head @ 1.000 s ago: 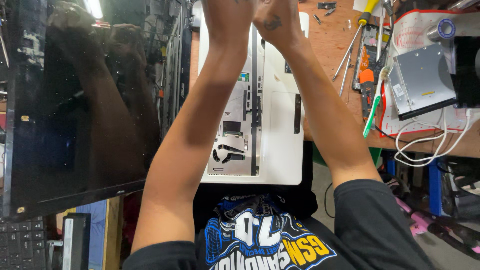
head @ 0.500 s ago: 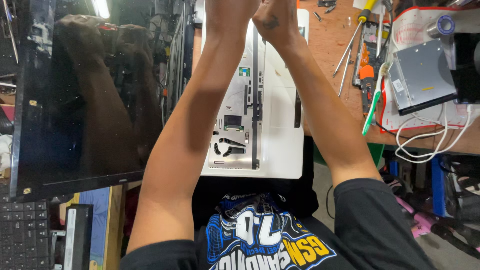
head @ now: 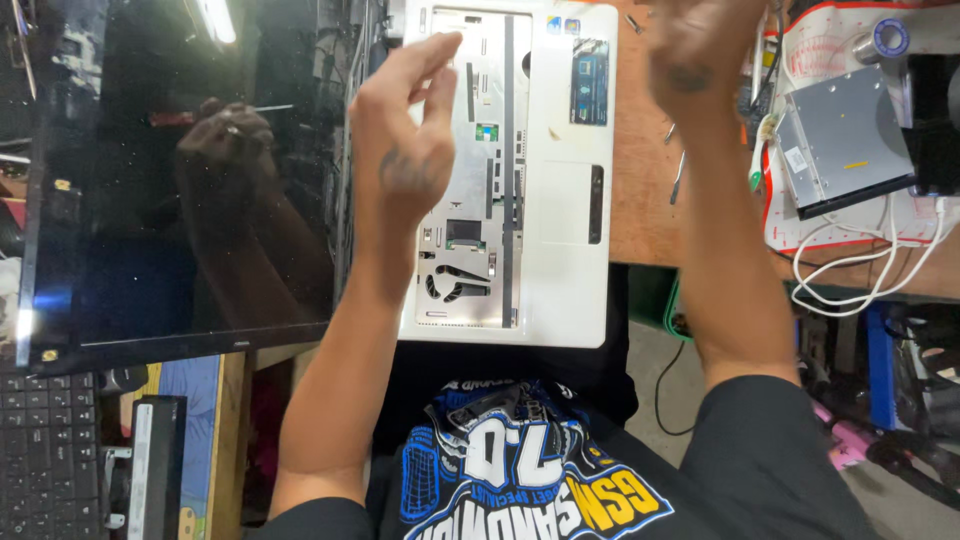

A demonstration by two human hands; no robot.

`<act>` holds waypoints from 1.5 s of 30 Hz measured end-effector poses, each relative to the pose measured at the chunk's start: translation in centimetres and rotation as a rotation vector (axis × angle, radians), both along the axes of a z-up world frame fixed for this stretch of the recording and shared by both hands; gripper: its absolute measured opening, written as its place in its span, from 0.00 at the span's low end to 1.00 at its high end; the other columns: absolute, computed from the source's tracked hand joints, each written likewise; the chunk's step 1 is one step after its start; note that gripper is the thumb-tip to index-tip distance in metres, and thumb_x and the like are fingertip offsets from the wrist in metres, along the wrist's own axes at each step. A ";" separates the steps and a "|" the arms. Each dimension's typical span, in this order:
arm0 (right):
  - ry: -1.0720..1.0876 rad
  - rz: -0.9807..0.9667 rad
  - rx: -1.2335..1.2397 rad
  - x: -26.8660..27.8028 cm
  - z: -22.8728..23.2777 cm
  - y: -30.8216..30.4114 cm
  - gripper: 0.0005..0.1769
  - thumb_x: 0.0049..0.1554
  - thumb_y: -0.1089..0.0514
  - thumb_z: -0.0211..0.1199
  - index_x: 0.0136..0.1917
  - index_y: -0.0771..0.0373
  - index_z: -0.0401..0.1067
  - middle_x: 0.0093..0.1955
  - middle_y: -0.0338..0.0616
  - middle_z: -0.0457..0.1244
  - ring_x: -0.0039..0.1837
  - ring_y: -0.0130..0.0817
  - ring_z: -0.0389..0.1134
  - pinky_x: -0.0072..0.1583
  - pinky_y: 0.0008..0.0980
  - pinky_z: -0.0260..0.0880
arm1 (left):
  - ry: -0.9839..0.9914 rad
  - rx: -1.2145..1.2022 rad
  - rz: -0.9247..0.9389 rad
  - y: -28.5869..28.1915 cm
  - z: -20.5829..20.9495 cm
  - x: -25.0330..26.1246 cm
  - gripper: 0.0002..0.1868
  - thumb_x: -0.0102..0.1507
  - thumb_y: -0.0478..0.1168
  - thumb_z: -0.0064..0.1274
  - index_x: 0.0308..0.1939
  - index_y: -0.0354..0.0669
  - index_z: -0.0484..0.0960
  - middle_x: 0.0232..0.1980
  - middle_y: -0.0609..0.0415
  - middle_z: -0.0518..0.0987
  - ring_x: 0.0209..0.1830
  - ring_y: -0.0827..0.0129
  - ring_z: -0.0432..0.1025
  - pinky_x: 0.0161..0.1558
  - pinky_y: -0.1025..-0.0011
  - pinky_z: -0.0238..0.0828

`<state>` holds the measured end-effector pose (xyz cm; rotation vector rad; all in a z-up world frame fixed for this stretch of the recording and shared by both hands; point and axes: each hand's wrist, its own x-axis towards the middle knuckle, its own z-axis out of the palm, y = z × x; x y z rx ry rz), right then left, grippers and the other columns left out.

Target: The person uses a red-handled screwdriver to repeatedly loosen and tighten screws on the back panel of a white laptop. The person handles the screwdriver and the laptop throughout the clip.

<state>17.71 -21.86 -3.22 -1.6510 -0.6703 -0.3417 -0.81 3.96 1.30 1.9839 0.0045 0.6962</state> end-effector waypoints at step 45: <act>-0.097 -0.414 -0.314 -6.4 -2.8 -10.9 0.04 0.73 0.66 0.62 0.57 0.69 0.69 0.50 0.46 0.70 0.53 0.31 0.75 0.57 0.29 0.76 | 0.419 -0.116 -0.364 -13.0 -3.0 -7.7 0.14 0.66 0.35 0.52 0.54 0.37 0.82 0.61 0.45 0.79 0.60 0.50 0.72 0.62 0.61 0.66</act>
